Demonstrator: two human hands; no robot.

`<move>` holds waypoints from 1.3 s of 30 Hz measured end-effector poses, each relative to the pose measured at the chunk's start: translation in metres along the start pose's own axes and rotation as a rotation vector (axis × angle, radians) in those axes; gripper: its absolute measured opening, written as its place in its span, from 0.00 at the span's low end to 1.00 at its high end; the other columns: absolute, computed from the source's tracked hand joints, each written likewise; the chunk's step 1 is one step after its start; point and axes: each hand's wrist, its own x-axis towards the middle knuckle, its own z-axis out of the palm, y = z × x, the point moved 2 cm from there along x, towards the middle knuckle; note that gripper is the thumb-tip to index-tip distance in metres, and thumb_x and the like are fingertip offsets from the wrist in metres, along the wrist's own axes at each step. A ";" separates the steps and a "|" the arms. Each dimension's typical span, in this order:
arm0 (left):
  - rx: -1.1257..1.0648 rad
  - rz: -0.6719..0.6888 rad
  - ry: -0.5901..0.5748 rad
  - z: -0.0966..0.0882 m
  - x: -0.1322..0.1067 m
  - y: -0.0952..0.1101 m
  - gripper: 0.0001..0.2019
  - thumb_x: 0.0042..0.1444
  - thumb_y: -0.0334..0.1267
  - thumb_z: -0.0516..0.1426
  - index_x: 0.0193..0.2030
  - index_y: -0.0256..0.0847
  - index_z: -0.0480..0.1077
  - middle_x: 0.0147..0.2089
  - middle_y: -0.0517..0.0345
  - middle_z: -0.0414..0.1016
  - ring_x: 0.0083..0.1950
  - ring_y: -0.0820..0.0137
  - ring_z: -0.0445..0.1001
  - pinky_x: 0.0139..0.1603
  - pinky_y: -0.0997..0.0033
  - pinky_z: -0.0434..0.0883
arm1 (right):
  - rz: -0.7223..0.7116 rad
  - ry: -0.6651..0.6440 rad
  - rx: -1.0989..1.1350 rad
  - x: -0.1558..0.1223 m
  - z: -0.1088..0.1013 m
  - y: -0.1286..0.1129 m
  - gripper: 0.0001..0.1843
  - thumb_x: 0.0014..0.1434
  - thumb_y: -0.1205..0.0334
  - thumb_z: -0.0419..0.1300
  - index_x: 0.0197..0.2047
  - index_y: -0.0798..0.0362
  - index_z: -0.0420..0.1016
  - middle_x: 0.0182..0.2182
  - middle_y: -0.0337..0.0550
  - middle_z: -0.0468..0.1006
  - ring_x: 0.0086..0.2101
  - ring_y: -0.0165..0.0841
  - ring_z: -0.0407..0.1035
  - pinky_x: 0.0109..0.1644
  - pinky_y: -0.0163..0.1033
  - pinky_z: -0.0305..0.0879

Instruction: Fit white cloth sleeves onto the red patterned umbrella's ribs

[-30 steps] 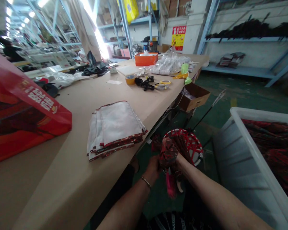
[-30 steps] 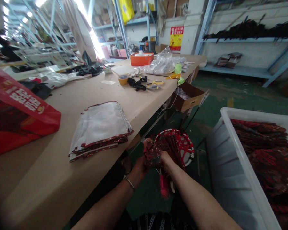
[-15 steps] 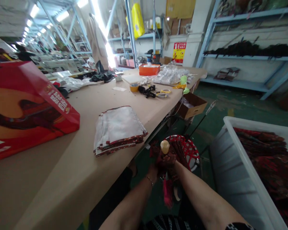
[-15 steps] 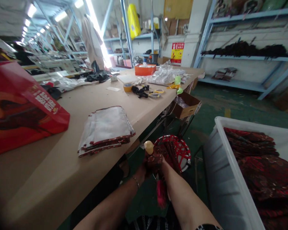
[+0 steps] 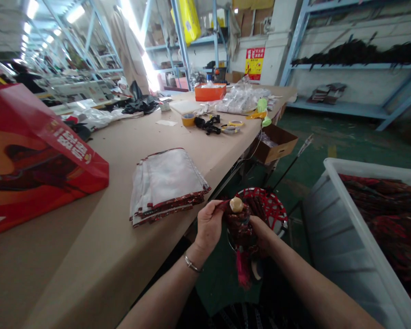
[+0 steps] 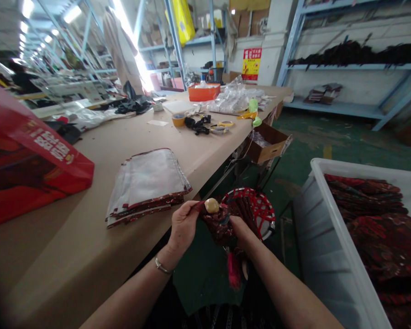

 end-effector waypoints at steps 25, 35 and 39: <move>-0.056 0.140 -0.113 0.020 0.056 0.072 0.06 0.52 0.38 0.59 0.27 0.40 0.71 0.24 0.64 0.69 0.27 0.76 0.66 0.29 0.78 0.65 | -0.105 -0.065 0.251 -0.015 0.008 -0.028 0.11 0.53 0.55 0.62 0.34 0.55 0.76 0.28 0.43 0.80 0.26 0.33 0.74 0.31 0.36 0.70; -0.439 -0.122 0.276 -0.035 0.020 0.057 0.13 0.47 0.43 0.64 0.30 0.39 0.65 0.22 0.67 0.68 0.21 0.78 0.66 0.23 0.78 0.66 | -0.041 0.049 0.262 0.004 -0.021 0.002 0.14 0.52 0.53 0.65 0.32 0.57 0.76 0.24 0.41 0.80 0.21 0.30 0.72 0.26 0.32 0.68; -0.387 -0.121 0.167 -0.027 0.004 0.027 0.14 0.48 0.45 0.64 0.29 0.38 0.67 0.22 0.66 0.67 0.21 0.79 0.64 0.24 0.80 0.64 | 0.052 0.084 0.263 0.018 -0.030 0.009 0.10 0.58 0.59 0.61 0.34 0.59 0.75 0.24 0.44 0.80 0.22 0.32 0.74 0.28 0.36 0.71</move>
